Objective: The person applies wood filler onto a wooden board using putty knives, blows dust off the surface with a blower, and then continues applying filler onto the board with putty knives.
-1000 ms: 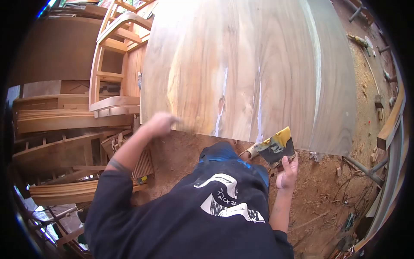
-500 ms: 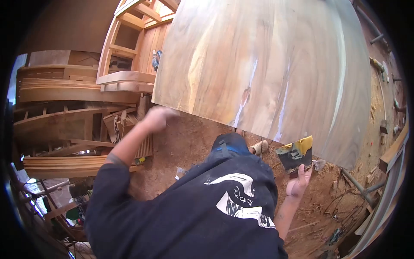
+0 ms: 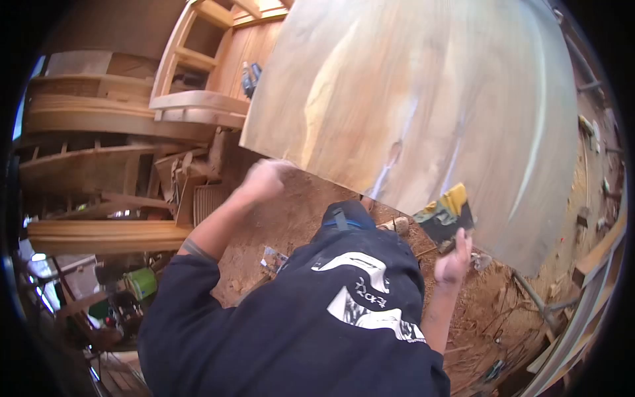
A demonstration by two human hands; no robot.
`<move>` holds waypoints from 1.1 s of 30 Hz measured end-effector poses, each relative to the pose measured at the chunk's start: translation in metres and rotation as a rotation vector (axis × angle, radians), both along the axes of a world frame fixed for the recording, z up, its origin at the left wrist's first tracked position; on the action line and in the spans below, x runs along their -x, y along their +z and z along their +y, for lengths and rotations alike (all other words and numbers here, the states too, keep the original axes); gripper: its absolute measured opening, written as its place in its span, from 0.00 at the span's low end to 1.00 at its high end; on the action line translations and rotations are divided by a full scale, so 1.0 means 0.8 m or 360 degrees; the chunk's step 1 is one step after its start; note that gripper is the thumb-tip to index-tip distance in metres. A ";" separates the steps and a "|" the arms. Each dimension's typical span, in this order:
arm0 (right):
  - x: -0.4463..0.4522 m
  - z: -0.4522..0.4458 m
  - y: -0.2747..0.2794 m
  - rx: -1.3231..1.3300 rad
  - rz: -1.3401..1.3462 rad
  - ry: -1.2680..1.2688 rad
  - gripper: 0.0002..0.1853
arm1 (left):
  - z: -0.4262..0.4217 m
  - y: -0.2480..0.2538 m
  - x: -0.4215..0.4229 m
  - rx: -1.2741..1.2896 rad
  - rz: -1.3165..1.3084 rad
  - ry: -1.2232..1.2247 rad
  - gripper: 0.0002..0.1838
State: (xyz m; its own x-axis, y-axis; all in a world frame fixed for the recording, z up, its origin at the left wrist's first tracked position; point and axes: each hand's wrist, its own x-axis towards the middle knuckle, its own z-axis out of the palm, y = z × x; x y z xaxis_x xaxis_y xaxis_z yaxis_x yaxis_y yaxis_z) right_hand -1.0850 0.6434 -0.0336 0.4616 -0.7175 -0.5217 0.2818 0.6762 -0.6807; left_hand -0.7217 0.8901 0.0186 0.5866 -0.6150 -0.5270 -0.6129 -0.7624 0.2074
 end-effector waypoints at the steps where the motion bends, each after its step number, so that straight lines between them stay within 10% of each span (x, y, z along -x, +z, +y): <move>1: 0.001 0.003 0.003 -0.0039 0.0060 -0.0031 0.19 | 0.000 0.002 -0.018 0.0196 -0.0247 0.0103 0.25; 5: -0.037 0.000 0.012 -0.0128 -0.0018 -0.0124 0.18 | 0.001 -0.072 -0.027 0.0560 -0.0312 0.0031 0.24; 7: -0.050 0.001 0.011 -0.0118 -0.0076 -0.0157 0.19 | -0.042 -0.026 0.030 0.0426 0.0579 -0.0271 0.23; 9: -0.071 0.007 0.036 -0.0095 -0.0131 -0.0243 0.16 | -0.080 0.011 0.087 0.0982 0.1557 0.0478 0.18; 12: -0.094 0.017 0.075 -0.0023 -0.0169 -0.0396 0.17 | -0.128 0.053 0.125 0.1717 0.1874 0.1095 0.17; 15: -0.100 0.019 0.080 0.0028 -0.0195 -0.0538 0.17 | -0.153 0.082 0.156 0.1980 0.1880 0.1155 0.17; 23: -0.098 0.020 0.092 0.0209 -0.0243 -0.0606 0.12 | -0.147 0.065 0.188 0.1846 0.0913 -0.0207 0.18; 28: -0.080 0.023 0.092 0.0122 -0.0404 -0.0559 0.14 | -0.143 0.091 0.164 0.1221 0.0653 -0.0671 0.22; 33: -0.063 0.019 0.095 0.0040 -0.0366 -0.0584 0.15 | -0.147 0.103 0.174 0.1751 0.0132 -0.1225 0.22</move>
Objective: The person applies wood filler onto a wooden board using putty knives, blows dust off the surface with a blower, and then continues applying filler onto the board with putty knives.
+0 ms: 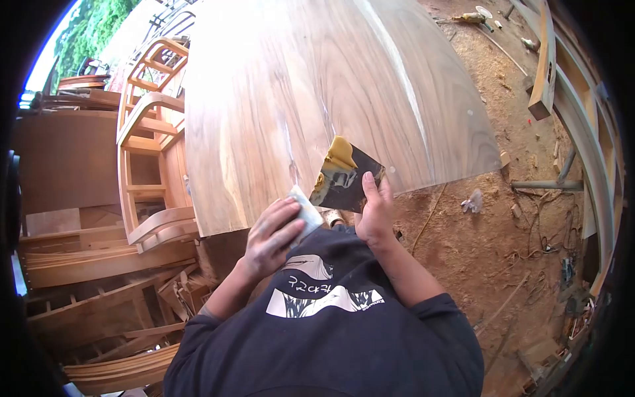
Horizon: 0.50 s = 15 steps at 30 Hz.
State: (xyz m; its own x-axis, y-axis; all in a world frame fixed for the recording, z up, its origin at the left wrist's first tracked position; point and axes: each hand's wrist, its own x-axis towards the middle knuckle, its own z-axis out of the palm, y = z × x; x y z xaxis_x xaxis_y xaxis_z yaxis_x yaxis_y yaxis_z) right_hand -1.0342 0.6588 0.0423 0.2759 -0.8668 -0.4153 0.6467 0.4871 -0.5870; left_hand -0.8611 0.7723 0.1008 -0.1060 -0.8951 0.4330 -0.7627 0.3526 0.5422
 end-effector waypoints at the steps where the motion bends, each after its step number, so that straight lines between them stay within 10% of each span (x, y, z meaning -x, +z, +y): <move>1: -0.001 0.001 0.001 -0.0006 0.0006 0.0019 0.15 | -0.002 0.002 -0.005 -0.0045 -0.0161 -0.0047 0.21; 15: 0.066 0.014 -0.036 -0.0090 0.0206 -0.0019 0.18 | -0.003 -0.125 -0.130 -0.0590 -0.1020 0.0643 0.25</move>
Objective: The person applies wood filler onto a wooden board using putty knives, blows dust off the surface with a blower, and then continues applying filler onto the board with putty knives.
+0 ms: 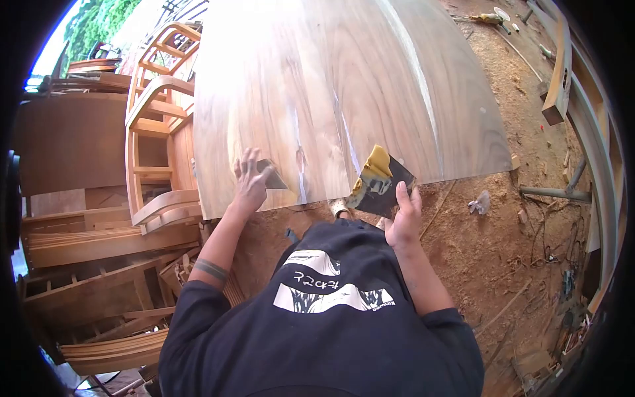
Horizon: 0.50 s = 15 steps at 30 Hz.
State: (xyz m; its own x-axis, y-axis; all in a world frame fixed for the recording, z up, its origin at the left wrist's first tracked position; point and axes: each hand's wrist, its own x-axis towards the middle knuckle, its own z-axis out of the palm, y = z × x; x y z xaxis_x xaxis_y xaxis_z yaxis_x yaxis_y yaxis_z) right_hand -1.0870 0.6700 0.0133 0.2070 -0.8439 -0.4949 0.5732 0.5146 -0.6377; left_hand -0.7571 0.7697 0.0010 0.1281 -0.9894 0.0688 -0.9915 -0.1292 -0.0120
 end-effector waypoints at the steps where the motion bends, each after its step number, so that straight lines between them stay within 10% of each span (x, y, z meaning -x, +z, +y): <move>1: 0.000 0.001 -0.001 0.0033 -0.0030 -0.0007 0.18 | 0.001 -0.006 -0.006 0.0051 0.0007 0.0141 0.27; 6: 0.006 0.009 -0.013 0.0033 -0.0093 -0.0050 0.18 | 0.007 0.003 -0.023 -0.0422 0.0918 0.0919 0.39; 10: 0.002 0.011 -0.002 -0.0019 -0.0027 -0.0086 0.18 | 0.014 -0.013 -0.042 -0.0331 0.1102 0.0162 0.37; 15: 0.003 0.006 -0.013 0.0120 -0.0032 -0.0037 0.15 | -0.031 0.012 -0.017 -0.0283 0.0701 0.0323 0.31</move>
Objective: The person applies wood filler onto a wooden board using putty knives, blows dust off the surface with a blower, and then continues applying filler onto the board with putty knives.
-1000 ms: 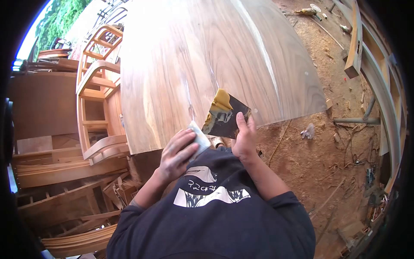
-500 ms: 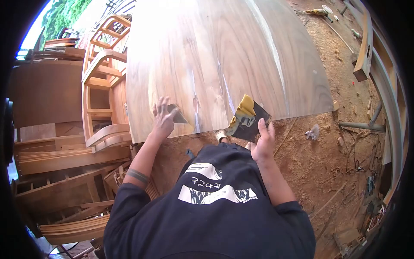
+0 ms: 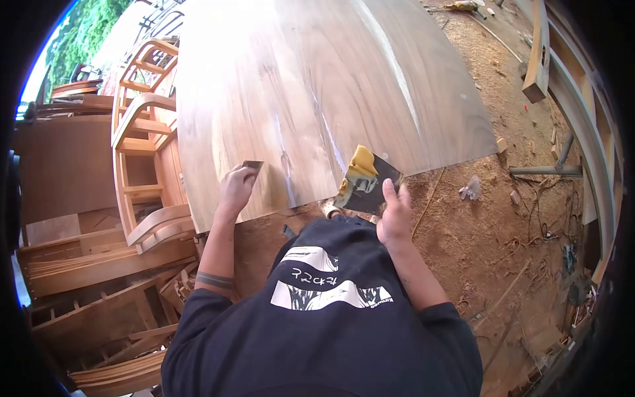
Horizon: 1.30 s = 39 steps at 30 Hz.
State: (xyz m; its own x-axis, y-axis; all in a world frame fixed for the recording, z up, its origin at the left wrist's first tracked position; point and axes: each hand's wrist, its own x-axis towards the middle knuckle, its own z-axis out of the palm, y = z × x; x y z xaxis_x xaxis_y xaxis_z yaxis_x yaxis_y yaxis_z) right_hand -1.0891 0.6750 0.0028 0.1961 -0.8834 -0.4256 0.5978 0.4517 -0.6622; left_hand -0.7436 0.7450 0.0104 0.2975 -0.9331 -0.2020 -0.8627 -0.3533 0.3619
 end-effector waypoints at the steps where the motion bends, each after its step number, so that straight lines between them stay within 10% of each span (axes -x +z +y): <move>1: -0.002 -0.001 0.000 0.0016 0.0001 0.0021 0.15 | -0.007 0.006 0.014 0.0092 -0.0122 -0.0127 0.29; 12: -0.010 0.000 0.002 0.0351 0.0323 0.0108 0.09 | -0.023 -0.016 0.013 -0.0632 -0.0313 0.0065 0.22; 16: -0.012 -0.001 0.009 0.0510 0.0469 0.0210 0.11 | -0.032 -0.005 0.044 -0.0143 0.0011 -0.0221 0.20; 24: -0.010 -0.004 0.011 0.0694 0.1119 0.0337 0.16 | -0.047 0.200 0.175 0.0113 0.0263 -0.1037 0.26; 39: -0.002 0.002 -0.006 0.0741 0.1041 0.0182 0.14 | -0.070 0.152 0.203 -0.0290 0.0180 -0.1140 0.31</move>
State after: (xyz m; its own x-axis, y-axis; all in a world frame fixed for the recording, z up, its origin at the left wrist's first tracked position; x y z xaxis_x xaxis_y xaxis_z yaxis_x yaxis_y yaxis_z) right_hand -1.0873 0.6763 -0.0018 0.1348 -0.9877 -0.0790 -0.0089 0.0786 -0.9969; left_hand -0.9062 0.6892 0.1323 -0.4024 -0.8393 -0.3655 -0.8653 0.2182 0.4513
